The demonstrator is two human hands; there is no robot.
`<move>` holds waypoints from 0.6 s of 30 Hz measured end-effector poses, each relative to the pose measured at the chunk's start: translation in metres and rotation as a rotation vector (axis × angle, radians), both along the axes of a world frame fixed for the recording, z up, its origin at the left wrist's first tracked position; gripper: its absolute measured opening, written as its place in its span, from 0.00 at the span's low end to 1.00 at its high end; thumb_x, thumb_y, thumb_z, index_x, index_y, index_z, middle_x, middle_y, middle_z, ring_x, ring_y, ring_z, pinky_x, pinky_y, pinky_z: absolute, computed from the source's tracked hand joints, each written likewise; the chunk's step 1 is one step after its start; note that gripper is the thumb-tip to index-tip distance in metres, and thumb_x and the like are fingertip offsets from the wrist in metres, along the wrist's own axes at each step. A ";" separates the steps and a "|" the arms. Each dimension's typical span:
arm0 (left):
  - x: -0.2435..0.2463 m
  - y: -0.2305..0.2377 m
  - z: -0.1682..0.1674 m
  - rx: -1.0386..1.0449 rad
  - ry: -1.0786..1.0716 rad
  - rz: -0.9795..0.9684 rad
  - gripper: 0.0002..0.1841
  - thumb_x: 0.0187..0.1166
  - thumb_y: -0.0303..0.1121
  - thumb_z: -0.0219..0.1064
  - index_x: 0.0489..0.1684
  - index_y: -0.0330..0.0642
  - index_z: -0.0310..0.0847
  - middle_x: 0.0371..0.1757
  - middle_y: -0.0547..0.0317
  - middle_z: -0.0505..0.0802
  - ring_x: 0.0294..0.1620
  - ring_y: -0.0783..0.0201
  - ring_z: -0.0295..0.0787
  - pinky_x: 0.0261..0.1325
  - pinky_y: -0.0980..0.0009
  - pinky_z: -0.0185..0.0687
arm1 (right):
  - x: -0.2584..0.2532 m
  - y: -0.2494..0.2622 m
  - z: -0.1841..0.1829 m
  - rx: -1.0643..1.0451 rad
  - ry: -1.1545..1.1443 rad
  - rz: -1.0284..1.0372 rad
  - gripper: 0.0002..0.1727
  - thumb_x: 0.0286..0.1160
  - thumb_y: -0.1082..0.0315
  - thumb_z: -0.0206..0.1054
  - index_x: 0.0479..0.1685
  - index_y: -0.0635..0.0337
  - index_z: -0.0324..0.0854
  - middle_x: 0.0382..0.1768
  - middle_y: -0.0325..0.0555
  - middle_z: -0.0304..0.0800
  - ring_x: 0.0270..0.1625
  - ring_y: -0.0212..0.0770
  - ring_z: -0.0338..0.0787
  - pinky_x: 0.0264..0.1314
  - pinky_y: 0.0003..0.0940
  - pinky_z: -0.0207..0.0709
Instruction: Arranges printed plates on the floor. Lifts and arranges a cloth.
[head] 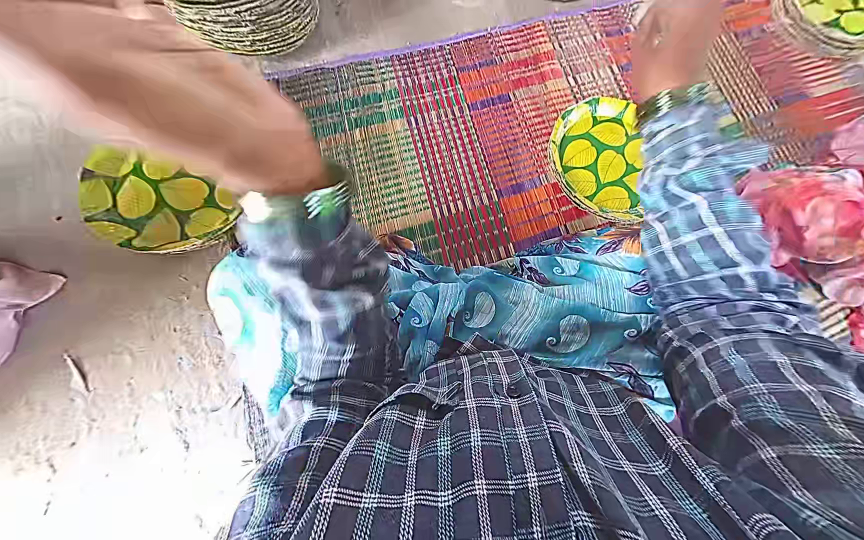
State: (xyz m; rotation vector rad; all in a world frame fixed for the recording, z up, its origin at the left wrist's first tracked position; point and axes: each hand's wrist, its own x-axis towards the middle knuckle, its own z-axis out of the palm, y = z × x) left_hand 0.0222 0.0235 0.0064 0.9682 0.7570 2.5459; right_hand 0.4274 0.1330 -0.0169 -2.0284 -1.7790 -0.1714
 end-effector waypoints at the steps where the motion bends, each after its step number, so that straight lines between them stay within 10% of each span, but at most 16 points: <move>1: 0.020 0.020 -0.002 -0.087 0.050 -0.027 0.16 0.90 0.23 0.33 0.51 0.25 0.68 0.41 0.45 0.82 0.44 0.59 0.84 0.55 0.63 0.84 | 0.001 0.007 -0.037 -0.176 0.000 -0.032 0.31 0.92 0.52 0.49 0.79 0.68 0.75 0.77 0.75 0.77 0.83 0.72 0.72 0.85 0.70 0.61; 4: 0.058 0.070 -0.055 -0.497 0.278 -0.294 0.25 0.97 0.34 0.34 0.69 0.22 0.72 0.60 0.45 0.88 0.63 0.66 0.84 0.75 0.70 0.76 | -0.007 0.005 -0.125 -0.620 -0.028 0.004 0.33 0.91 0.50 0.55 0.64 0.81 0.80 0.67 0.85 0.81 0.74 0.81 0.79 0.74 0.79 0.67; 9: 0.092 0.103 -0.190 -0.807 0.337 -0.501 0.25 0.95 0.41 0.46 0.71 0.25 0.75 0.57 0.41 0.91 0.58 0.60 0.89 0.70 0.63 0.80 | -0.040 0.002 -0.168 -0.924 -0.134 -0.090 0.19 0.84 0.69 0.62 0.61 0.80 0.82 0.70 0.76 0.82 0.77 0.72 0.80 0.76 0.71 0.70; 12: 0.099 0.108 -0.209 -0.984 0.259 -0.543 0.19 0.93 0.35 0.51 0.67 0.28 0.78 0.52 0.45 0.91 0.49 0.63 0.88 0.58 0.66 0.81 | -0.040 0.004 -0.176 -0.851 -0.128 -0.141 0.20 0.80 0.68 0.66 0.59 0.79 0.83 0.68 0.75 0.83 0.75 0.72 0.82 0.73 0.69 0.73; 18: 0.087 0.107 -0.222 -1.109 0.368 -0.535 0.21 0.93 0.34 0.50 0.75 0.30 0.74 0.62 0.37 0.89 0.57 0.53 0.89 0.66 0.57 0.80 | -0.022 0.005 -0.167 -0.750 -0.038 -0.220 0.25 0.73 0.65 0.71 0.66 0.75 0.80 0.69 0.75 0.83 0.75 0.71 0.81 0.71 0.70 0.74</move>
